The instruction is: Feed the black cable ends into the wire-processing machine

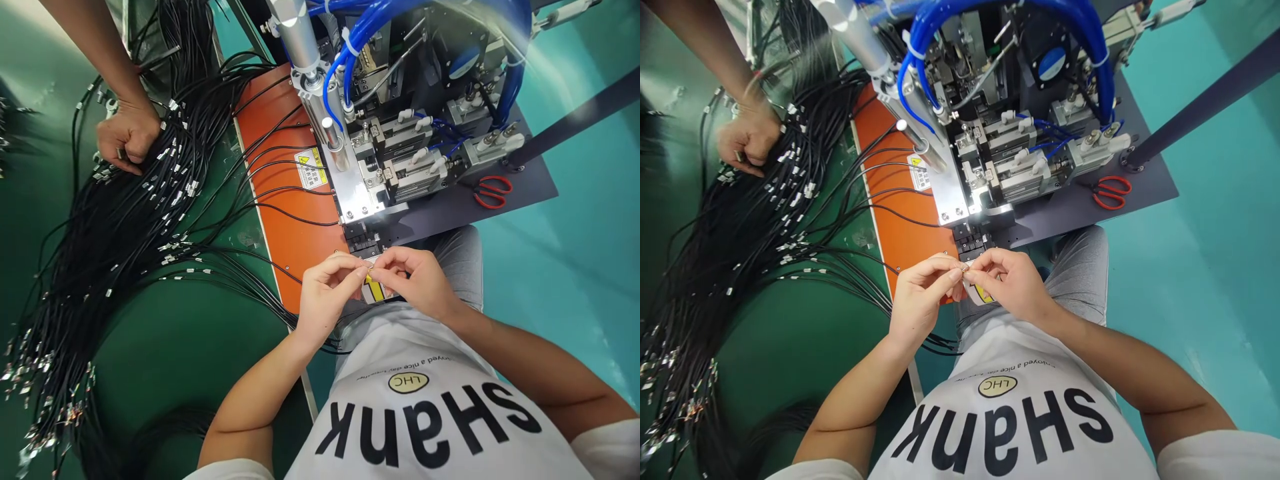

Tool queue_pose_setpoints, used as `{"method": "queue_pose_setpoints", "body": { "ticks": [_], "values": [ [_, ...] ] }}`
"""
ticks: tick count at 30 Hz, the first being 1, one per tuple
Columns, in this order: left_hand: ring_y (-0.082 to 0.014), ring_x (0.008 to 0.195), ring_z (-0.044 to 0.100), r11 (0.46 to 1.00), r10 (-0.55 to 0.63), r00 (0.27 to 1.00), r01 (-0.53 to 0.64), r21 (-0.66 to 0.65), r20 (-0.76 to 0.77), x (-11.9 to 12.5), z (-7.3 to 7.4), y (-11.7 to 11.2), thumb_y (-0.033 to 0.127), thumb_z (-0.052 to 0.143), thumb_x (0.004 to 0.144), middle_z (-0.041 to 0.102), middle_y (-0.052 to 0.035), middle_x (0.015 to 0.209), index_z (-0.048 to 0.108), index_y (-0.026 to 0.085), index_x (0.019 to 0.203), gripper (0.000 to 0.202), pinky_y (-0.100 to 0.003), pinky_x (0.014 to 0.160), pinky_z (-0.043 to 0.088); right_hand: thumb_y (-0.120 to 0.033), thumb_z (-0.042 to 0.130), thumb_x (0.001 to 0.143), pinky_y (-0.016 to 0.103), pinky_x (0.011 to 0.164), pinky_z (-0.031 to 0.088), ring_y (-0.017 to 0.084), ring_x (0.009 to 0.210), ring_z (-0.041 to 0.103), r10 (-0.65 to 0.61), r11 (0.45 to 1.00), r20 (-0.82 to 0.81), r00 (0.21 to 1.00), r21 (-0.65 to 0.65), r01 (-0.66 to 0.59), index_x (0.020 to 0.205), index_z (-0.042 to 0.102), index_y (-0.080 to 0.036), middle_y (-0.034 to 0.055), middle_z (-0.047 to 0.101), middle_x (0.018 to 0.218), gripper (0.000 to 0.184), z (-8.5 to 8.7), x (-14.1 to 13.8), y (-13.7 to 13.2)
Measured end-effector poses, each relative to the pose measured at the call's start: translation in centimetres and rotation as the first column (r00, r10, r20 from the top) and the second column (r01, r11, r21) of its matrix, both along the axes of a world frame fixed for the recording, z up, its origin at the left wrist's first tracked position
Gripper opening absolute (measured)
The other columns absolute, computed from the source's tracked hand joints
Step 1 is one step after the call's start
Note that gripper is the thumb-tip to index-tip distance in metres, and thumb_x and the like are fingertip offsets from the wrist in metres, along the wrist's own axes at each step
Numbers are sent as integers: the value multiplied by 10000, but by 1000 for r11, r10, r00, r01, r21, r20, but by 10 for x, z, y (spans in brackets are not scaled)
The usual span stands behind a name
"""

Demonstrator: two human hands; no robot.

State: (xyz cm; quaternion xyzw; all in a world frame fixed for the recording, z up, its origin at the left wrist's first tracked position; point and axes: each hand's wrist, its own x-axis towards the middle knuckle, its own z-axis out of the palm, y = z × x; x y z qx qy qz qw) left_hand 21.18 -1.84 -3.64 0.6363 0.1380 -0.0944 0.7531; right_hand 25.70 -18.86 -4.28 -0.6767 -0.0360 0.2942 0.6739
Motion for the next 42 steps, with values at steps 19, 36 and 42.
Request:
{"method": "queue_pose_setpoints", "body": {
  "ticks": [19,36,42],
  "values": [
    [-58,579,480,999,31,990,-27,31,-140,1,-2,-2,359,716,831,570,7,729,668,163,868,205,-183,519,460,-307,752,796,254,609,454,120,659,597,-18,986,243,970,-155,57,859,708,-204,-1,689,769,129,-4,-2,-2],
    [-72,582,526,1000,7,982,-3,27,-188,3,-7,-3,378,716,820,581,9,704,652,157,851,232,-191,548,470,-259,619,905,279,585,458,119,646,595,-16,987,274,962,-148,59,1038,721,-225,20,674,878,172,-6,-1,-5],
    [-74,567,520,1000,20,980,-15,28,-196,3,-6,-3,393,723,813,580,9,686,658,159,856,247,-195,535,469,-232,622,904,303,636,488,179,858,649,-12,986,394,919,-148,77,1008,770,-288,31,719,966,190,-2,-3,-4]
  ]
}}
